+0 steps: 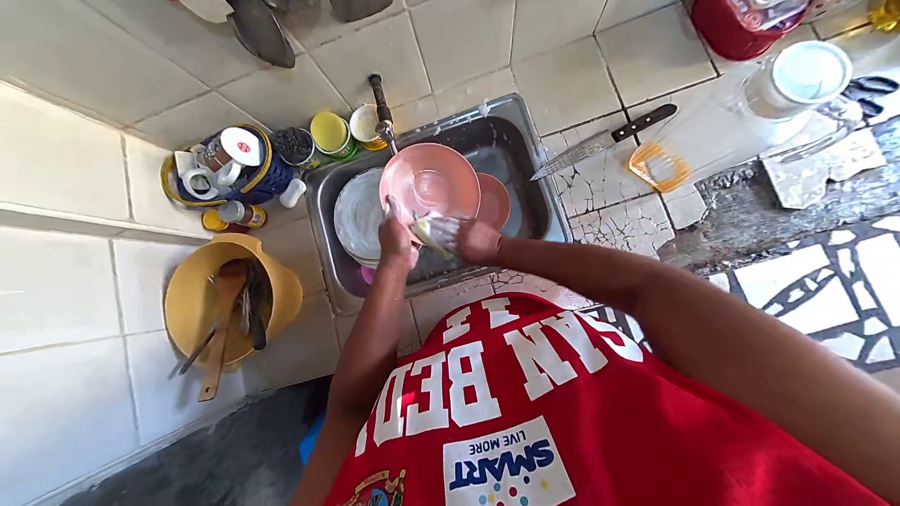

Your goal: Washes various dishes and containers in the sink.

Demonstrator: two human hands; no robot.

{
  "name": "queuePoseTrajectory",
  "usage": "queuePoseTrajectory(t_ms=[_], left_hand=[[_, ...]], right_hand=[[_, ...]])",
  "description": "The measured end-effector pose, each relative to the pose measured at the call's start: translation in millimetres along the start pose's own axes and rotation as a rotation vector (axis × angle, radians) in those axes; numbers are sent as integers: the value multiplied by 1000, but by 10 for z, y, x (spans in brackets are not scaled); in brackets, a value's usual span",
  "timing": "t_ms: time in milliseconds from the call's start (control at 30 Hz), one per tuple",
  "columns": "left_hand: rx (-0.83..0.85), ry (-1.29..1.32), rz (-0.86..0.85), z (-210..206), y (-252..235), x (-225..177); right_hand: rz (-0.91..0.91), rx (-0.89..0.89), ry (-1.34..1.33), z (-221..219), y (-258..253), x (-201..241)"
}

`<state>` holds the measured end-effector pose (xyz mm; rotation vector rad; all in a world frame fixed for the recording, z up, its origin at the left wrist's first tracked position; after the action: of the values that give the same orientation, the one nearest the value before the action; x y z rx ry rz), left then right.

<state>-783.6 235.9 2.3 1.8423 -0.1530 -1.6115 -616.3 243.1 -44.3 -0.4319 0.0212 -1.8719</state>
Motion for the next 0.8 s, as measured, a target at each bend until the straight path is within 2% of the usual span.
queuePoseTrajectory(t_ms=[33,100,167,200,267,333,367,400,433,533,567,667,733,800], left_hand=[[19,-7,-8,98,-17,-28],[46,-40,-28,199,-3,-56],[33,5,-27,138,21,-38],[1,36,-25,66,40,3],[-70,8,-20,-89,88,81],[-166,-212,-37,-195,117,116],[-182,-301,-41,-202,131,122],[-192,-316,-41,-200,134,111],[-179,-266,-37,-186,131,89],[-57,-10,-3,-74,120,-5],[-7,8,-8,5,95,-19],[173,-29,4,168,-7,-68],[207,50,1,107,-48,-95],[175,151,-3,-73,-71,-99]], right_hand=[[106,52,59,-11,118,-169],[253,8,123,-17,292,-535],[219,-27,197,43,320,-649],[123,-49,189,6,289,-549],[-158,-55,69,-37,92,-64],[-463,13,-186,118,-234,364],[-541,-23,-279,167,-346,458],[-536,-75,-322,149,-387,465],[-456,-98,-321,75,-358,404],[-102,82,-110,18,-39,10],[28,84,4,-14,84,-209],[297,-34,175,22,276,-749],[223,-84,130,94,189,-687],[-28,-121,-28,193,-72,-310]])
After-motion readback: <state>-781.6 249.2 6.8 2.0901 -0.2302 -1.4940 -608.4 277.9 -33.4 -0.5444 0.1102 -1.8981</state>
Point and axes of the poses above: each hand's wrist, its own y-axis away from the middle knuckle, its own z-axis out of the back of the hand, x = y × z, the point moved 1 cm from there along -y, towards the middle knuckle, and after that the axes turned 10 degrees about z, right-handed, at the moved point
